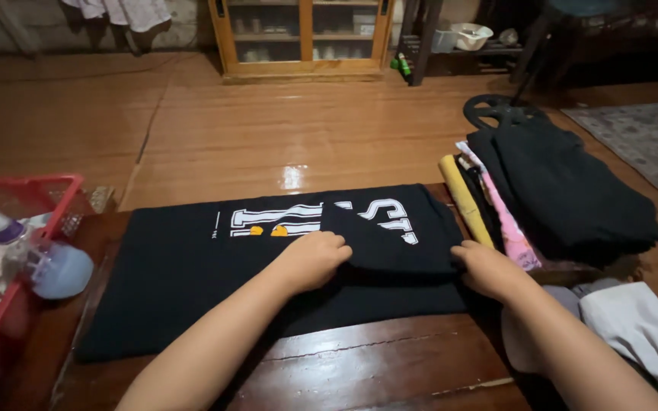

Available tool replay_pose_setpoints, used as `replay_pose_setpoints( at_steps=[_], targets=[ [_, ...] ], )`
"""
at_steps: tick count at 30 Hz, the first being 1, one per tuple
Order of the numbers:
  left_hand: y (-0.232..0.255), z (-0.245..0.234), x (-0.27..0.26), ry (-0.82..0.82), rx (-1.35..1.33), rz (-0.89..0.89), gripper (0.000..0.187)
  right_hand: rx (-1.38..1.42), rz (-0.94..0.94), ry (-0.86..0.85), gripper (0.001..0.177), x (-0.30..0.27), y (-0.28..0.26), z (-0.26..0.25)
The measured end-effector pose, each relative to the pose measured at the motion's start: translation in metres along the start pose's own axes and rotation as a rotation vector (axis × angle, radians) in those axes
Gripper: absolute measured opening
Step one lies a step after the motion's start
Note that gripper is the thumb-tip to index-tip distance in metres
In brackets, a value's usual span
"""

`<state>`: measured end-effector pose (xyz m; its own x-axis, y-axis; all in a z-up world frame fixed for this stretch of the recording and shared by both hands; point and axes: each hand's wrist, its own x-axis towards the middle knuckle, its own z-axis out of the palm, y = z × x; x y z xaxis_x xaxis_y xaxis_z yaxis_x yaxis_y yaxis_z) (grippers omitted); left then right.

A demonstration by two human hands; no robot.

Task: The recorder folds several pieces of clothing, including t-shirts and undergarments, on a wooden surface.

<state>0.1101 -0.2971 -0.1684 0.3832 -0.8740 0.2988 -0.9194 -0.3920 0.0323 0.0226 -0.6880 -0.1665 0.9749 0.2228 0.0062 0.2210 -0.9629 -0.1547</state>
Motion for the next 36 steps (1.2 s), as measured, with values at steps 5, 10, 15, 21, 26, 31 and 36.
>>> replay_pose_setpoints(
  at_steps=[5, 10, 15, 21, 26, 31, 36],
  targets=[
    [0.033, -0.065, -0.007, -0.122, -0.193, -0.108, 0.021, -0.136, 0.036, -0.081, 0.037, 0.011, 0.017, 0.017],
    [-0.055, -0.013, 0.024, 0.228, -0.309, -0.754, 0.052, -0.093, 0.136, -0.203, 0.029, 0.046, -0.017, -0.012],
    [-0.104, 0.042, 0.06, 0.027, -0.548, -0.892, 0.059, 0.31, 0.135, 0.44, 0.034, 0.07, -0.101, -0.018],
    [-0.125, 0.09, 0.06, 0.439, -0.719, -0.852, 0.041, 0.607, 0.277, 0.696, 0.038, 0.101, -0.024, 0.07],
    [-0.114, 0.079, 0.053, 0.574, -0.756, -0.91, 0.034, 0.657, 0.223, 0.686, 0.041, 0.093, -0.034, 0.062],
    [-0.091, 0.013, 0.041, 0.681, -0.493, -0.678, 0.025, 0.141, 0.229, 0.437, 0.036, 0.074, -0.095, 0.014],
    [-0.106, -0.051, -0.01, 0.616, -0.454, -0.793, 0.027, 0.14, 0.275, 0.361, 0.046, 0.101, -0.035, 0.061]
  ],
)
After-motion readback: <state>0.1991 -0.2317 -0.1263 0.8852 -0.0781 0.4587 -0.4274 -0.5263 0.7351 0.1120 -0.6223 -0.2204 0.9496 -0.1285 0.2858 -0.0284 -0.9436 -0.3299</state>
